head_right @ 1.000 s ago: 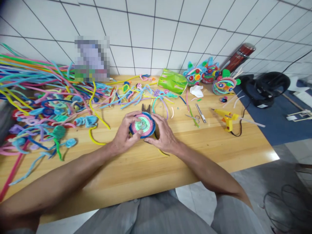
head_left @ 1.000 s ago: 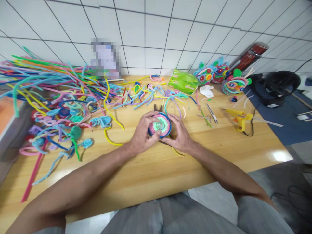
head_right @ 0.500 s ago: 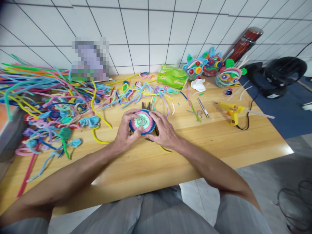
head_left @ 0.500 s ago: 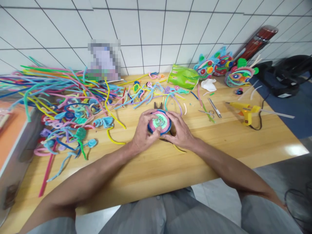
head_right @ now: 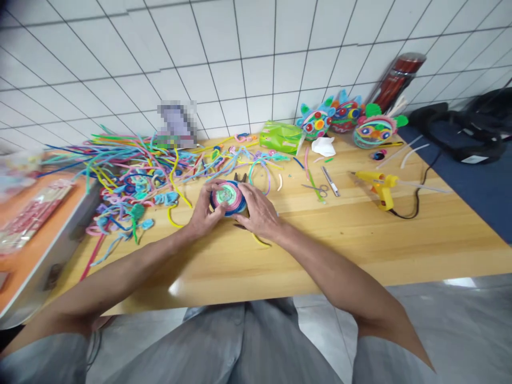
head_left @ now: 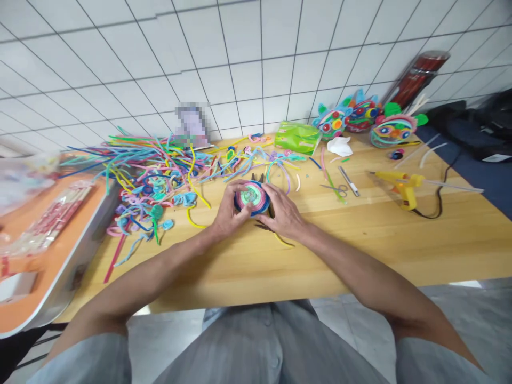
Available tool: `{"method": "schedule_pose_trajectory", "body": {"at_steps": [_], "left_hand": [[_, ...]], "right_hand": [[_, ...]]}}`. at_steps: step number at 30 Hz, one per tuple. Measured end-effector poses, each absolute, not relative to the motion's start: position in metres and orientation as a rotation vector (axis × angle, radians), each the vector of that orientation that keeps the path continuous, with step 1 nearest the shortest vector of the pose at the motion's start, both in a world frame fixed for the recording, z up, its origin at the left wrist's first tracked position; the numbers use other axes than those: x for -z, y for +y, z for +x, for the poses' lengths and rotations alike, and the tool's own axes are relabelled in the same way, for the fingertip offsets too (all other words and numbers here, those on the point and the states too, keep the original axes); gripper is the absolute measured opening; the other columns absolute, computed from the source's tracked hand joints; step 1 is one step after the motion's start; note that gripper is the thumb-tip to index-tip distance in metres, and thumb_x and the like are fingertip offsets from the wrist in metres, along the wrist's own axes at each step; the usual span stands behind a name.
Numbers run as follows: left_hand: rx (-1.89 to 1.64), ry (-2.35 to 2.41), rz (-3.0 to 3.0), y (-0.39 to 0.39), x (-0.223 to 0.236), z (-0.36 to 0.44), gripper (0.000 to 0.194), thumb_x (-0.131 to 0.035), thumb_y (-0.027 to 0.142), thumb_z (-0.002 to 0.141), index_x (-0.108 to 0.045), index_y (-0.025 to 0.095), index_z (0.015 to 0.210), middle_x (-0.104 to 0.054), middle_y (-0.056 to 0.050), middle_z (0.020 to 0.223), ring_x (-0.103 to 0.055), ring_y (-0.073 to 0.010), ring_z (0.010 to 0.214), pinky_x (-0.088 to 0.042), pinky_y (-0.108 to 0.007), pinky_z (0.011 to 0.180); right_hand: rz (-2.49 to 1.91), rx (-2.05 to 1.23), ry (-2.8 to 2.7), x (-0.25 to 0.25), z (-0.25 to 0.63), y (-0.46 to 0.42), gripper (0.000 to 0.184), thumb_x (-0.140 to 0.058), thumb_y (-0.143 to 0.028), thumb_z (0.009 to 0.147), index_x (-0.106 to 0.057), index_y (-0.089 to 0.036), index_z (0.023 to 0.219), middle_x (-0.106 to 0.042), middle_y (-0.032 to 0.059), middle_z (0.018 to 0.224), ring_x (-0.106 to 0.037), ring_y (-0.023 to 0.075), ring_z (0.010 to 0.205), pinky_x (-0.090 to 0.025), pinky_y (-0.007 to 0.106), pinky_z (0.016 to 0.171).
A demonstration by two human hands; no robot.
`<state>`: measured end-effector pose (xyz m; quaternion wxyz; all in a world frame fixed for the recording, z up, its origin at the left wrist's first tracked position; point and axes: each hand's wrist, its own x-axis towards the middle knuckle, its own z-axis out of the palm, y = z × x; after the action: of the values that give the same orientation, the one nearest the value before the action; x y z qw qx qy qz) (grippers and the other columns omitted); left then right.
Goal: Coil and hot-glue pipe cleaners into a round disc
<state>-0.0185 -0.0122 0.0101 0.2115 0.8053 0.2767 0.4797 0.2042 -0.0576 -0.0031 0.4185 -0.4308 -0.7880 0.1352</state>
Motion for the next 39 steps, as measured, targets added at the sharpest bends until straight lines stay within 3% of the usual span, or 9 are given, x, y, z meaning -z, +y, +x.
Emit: {"method": "schedule_pose_trajectory", "body": {"at_steps": [8,18,26,31,33,36,39], "left_hand": [[-1.454,0.943,2.207,-0.021,-0.003,-0.006,0.040,-0.065,0.051,0.109,-0.051,0.024,0.136,-0.062,-0.014,0.142,-0.065,-0.0261,0.134,-0.058,-0.049,0.113],[-1.433,0.915,2.123,-0.027,-0.006,-0.001,0.040,-0.068,0.047,0.108,-0.051,0.026,0.137,-0.060,-0.014,0.144,-0.061,-0.0281,0.139,-0.055,-0.052,0.116],[-1.477,0.879,2.079,-0.029,-0.004,0.002,0.044,-0.073,0.045,0.105,-0.052,0.027,0.139,-0.058,-0.017,0.148,-0.058,-0.0329,0.142,-0.053,-0.058,0.117],[-1.453,0.877,2.070,-0.027,-0.003,0.001,0.045,-0.074,0.044,0.103,-0.053,0.027,0.138,-0.058,-0.017,0.148,-0.058,-0.0337,0.143,-0.053,-0.058,0.118],[-1.433,0.890,2.065,-0.026,-0.005,0.001,0.043,-0.074,0.046,0.103,-0.054,0.027,0.137,-0.059,-0.016,0.147,-0.059,-0.0334,0.143,-0.053,-0.058,0.118],[-1.415,0.910,2.085,-0.025,-0.006,0.000,0.041,-0.072,0.045,0.104,-0.054,0.026,0.136,-0.060,-0.016,0.147,-0.060,-0.0318,0.142,-0.052,-0.056,0.120],[-1.450,0.908,2.083,-0.023,-0.006,0.001,0.040,-0.072,0.045,0.105,-0.054,0.027,0.136,-0.060,-0.014,0.146,-0.060,-0.0302,0.141,-0.052,-0.054,0.120]], "right_hand": [[-1.063,-0.352,-1.918,0.003,0.206,-0.057,0.085,-0.087,-0.034,0.091,-0.044,-0.024,0.163,-0.060,0.0208,0.160,-0.058,0.0366,0.153,-0.052,0.063,0.126],[-1.064,-0.388,-1.900,0.007,0.216,-0.054,0.081,-0.083,-0.054,0.097,-0.046,-0.028,0.164,-0.064,0.0177,0.159,-0.063,0.0361,0.149,-0.057,0.061,0.121],[-1.043,-0.306,-1.979,0.005,0.223,-0.052,0.080,-0.080,-0.044,0.100,-0.042,-0.026,0.168,-0.061,0.0196,0.161,-0.061,0.0382,0.150,-0.057,0.063,0.120],[-1.153,-0.147,-1.925,-0.003,0.219,-0.058,0.084,-0.086,-0.054,0.092,-0.048,-0.022,0.160,-0.065,0.0203,0.150,-0.066,0.0400,0.139,-0.061,0.062,0.110],[-1.223,-0.064,-1.922,-0.014,0.222,-0.061,0.067,-0.084,-0.053,0.093,-0.057,-0.022,0.146,-0.071,0.0168,0.133,-0.072,0.0364,0.122,-0.065,0.056,0.099],[-1.360,-0.042,-2.079,-0.039,0.229,-0.069,0.028,-0.076,-0.044,0.099,-0.067,-0.024,0.116,-0.075,0.0099,0.106,-0.074,0.0322,0.103,-0.063,0.050,0.091],[-1.433,-0.143,-2.339,-0.058,0.236,-0.082,0.018,-0.075,-0.039,0.097,-0.067,-0.025,0.105,-0.075,0.0081,0.099,-0.074,0.0323,0.100,-0.061,0.049,0.092]]}}
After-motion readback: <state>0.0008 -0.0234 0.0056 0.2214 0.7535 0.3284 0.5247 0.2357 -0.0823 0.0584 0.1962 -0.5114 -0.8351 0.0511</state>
